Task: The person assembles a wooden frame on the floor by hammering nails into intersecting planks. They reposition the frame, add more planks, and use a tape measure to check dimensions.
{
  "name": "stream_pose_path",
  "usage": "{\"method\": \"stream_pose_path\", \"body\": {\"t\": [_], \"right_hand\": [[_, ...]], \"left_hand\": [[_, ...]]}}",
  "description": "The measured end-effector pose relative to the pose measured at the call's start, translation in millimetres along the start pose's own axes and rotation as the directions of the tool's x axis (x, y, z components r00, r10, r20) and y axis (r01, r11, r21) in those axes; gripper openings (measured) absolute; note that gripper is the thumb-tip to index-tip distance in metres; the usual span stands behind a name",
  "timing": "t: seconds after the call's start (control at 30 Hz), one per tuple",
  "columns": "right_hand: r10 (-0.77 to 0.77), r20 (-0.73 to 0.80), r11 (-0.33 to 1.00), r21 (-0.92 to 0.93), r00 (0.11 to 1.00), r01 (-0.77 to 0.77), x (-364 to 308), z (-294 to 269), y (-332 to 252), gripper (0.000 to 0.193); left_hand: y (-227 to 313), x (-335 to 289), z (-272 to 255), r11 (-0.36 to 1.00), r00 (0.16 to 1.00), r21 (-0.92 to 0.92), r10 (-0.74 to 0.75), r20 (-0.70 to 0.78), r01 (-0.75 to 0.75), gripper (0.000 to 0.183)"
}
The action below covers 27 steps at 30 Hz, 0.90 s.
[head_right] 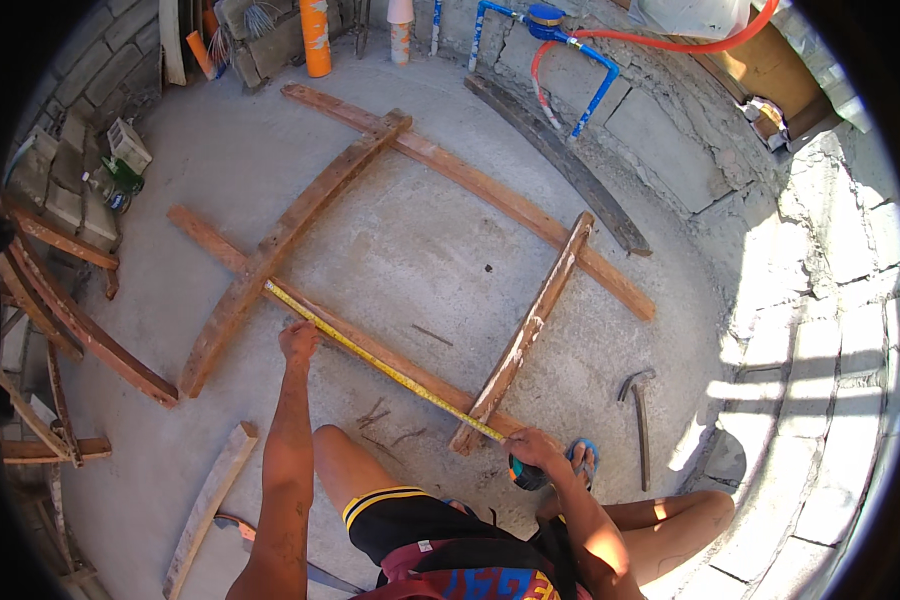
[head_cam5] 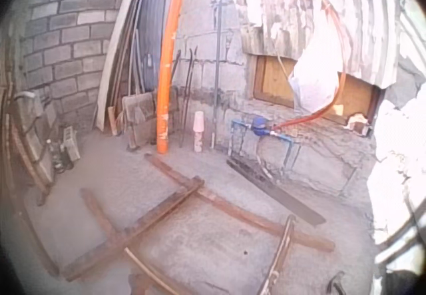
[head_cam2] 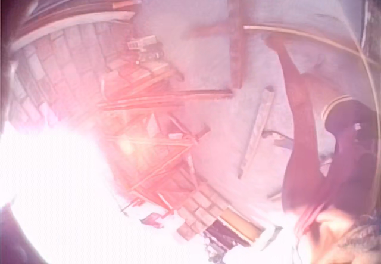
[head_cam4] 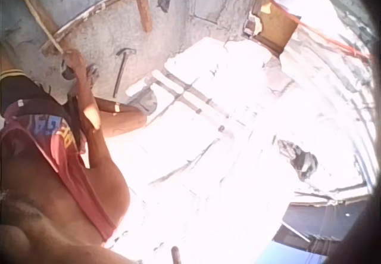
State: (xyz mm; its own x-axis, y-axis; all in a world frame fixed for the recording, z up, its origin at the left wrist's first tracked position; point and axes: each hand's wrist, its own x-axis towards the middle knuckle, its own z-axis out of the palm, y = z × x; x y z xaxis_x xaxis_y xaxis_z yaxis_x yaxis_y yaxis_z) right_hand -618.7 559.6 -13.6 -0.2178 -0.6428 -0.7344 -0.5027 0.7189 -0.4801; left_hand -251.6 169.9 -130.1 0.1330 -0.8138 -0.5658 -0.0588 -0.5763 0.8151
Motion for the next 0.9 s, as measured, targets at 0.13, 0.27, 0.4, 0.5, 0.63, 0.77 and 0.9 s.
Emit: {"method": "stream_pose_path", "body": {"t": [0.13, 0.27, 0.4, 0.5, 0.63, 0.77, 0.9], "right_hand": [[-0.071, -0.005, 0.995, 0.075, 0.997, 0.072, -11, 4, -5, 0.032], [0.026, -0.079, 0.998, 0.059, 0.997, -0.022, -17, 16, -5, 0.033], [0.02, -0.115, 0.999, -0.029, 0.993, -0.024, -13, 25, -14, 0.036], [0.13, -0.095, 0.98, -0.142, 0.987, -0.142, -10, 23, -34, 0.036], [0.105, -0.193, 0.933, -0.321, 0.976, -0.164, -24, 11, -66, 0.035], [0.137, -0.134, 0.939, -0.296, 0.981, -0.172, -39, 0, -93, 0.034], [0.129, -0.154, 0.927, -0.331, 0.98, -0.174, -42, -1, -107, 0.034]], "left_hand": [[-25, -89, 21, 0.99, 0.992, 0.082, -0.117, 0.043, 0.113, 0.027], [-66, -209, 49, 0.984, 0.96, 0.167, -0.105, 0.261, 0.062, 0.025], [-81, -248, 68, 0.791, 0.829, 0.326, 0.369, 0.421, -0.518, 0.031], [-79, -236, 76, 0.698, 0.775, 0.362, 0.461, 0.432, -0.617, 0.03], [-84, -222, 86, 0.707, 0.795, 0.375, 0.471, 0.383, -0.6, 0.028], [-95, -217, 90, 0.757, 0.819, 0.315, 0.514, 0.253, -0.572, 0.022], [-92, -207, 87, 0.665, 0.756, 0.362, 0.602, 0.257, -0.653, 0.017]]}}
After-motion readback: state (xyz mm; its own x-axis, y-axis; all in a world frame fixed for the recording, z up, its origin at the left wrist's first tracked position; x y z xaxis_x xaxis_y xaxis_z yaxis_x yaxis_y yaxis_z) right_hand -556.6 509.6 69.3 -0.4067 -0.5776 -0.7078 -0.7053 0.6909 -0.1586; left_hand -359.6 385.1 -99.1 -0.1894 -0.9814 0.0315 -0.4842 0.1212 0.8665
